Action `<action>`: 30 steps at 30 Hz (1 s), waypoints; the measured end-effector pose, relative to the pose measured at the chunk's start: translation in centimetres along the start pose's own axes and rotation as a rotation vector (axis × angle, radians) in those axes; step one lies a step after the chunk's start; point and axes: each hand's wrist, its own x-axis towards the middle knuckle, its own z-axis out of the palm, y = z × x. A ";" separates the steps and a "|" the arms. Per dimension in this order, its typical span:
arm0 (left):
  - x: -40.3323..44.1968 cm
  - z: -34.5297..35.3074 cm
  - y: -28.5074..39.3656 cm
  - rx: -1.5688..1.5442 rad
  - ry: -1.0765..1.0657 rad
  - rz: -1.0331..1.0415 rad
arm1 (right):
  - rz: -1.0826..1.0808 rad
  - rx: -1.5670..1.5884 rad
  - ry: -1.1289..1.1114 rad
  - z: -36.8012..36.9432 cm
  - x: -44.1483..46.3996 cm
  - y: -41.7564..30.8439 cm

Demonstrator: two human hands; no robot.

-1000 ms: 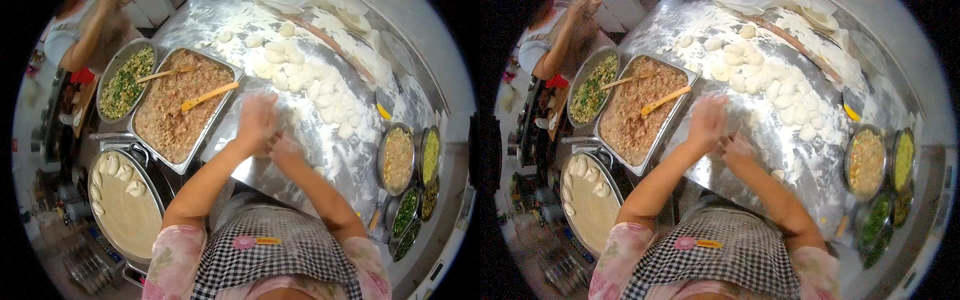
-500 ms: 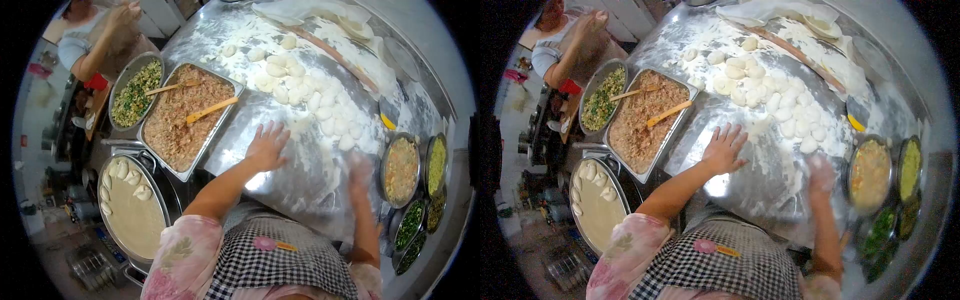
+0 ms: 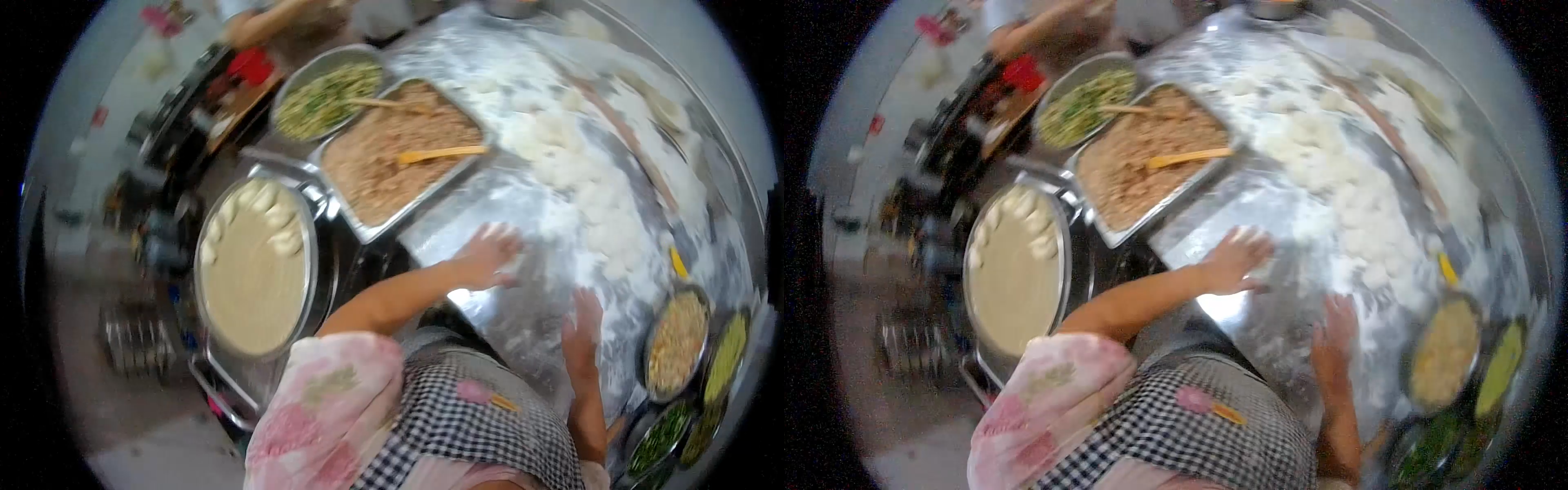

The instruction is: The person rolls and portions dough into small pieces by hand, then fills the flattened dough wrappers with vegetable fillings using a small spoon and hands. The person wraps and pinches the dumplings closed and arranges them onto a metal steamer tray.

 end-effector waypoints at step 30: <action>-11.0 -1.2 -2.2 -0.739 0.840 -0.200 | -0.423 0.217 -0.080 2.5 18.2 -19.7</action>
